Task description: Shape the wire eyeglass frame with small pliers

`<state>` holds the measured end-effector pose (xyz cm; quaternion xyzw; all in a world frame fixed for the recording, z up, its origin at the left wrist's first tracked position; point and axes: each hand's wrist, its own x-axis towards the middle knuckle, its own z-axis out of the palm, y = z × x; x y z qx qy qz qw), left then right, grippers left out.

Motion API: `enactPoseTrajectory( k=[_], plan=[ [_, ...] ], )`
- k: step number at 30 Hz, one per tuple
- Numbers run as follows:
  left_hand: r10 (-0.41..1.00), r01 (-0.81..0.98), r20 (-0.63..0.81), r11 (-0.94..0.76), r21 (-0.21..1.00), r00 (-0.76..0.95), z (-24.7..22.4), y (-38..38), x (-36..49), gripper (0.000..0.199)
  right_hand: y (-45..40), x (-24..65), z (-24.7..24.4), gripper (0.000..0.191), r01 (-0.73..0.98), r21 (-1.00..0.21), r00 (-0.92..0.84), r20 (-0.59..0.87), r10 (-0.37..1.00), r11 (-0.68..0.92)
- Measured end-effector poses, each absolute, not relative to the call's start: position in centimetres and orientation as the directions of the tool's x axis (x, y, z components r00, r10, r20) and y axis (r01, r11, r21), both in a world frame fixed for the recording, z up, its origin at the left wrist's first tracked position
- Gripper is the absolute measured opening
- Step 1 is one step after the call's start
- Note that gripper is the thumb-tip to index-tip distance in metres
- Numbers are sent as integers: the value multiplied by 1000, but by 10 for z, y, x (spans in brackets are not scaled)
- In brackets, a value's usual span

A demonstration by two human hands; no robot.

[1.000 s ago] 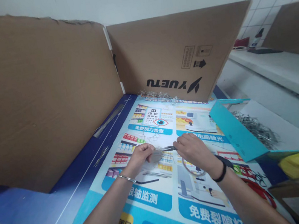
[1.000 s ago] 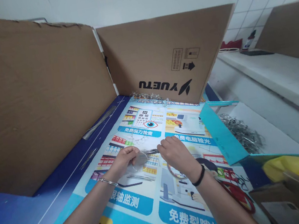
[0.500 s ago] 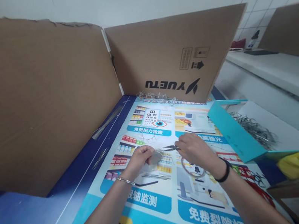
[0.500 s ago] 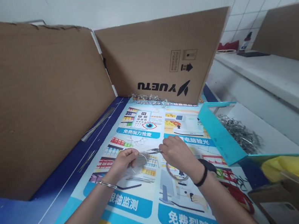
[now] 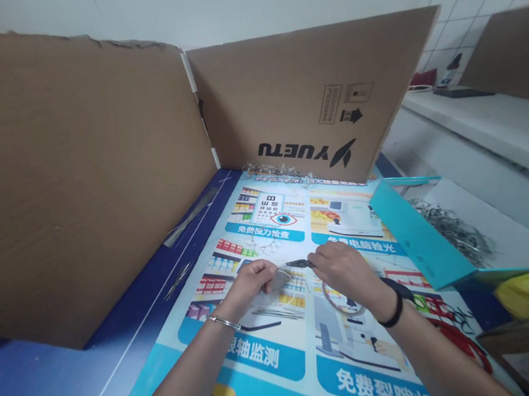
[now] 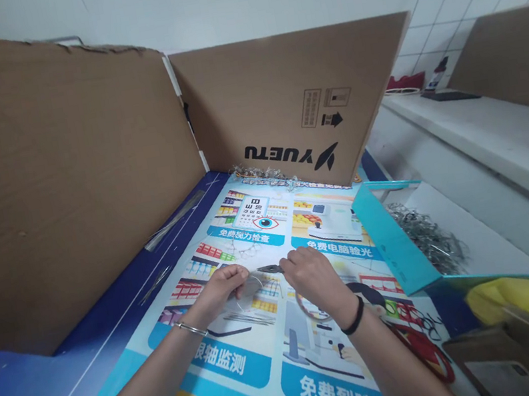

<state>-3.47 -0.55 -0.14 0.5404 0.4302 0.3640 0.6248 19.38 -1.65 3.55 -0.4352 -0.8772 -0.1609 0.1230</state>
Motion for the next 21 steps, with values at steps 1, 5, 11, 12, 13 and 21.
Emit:
enactPoseTrajectory(
  k=[1,5,11,12,13,21],
  plan=[
    [918,24,-141,142,990,371,-1,-6,-35,27,-16,194,35,8,808,169,-584,350,732,564],
    [904,71,-143,125,990,403,-1,-5,-35,23,-15,196,32,8,828,159,-557,340,758,538],
    [887,102,-168,137,985,430,0,-5,-35,24,-14,194,29,9,846,140,-528,349,774,514],
    [888,104,-161,129,986,431,0,-5,-35,25,-14,193,29,9,847,140,-527,355,772,514],
    [889,107,-155,120,987,431,0,-5,-35,26,-14,192,28,9,847,139,-526,364,769,513],
    [876,180,-128,49,983,465,-6,-5,-35,27,-17,186,24,12,853,146,-511,424,748,501]
  ],
)
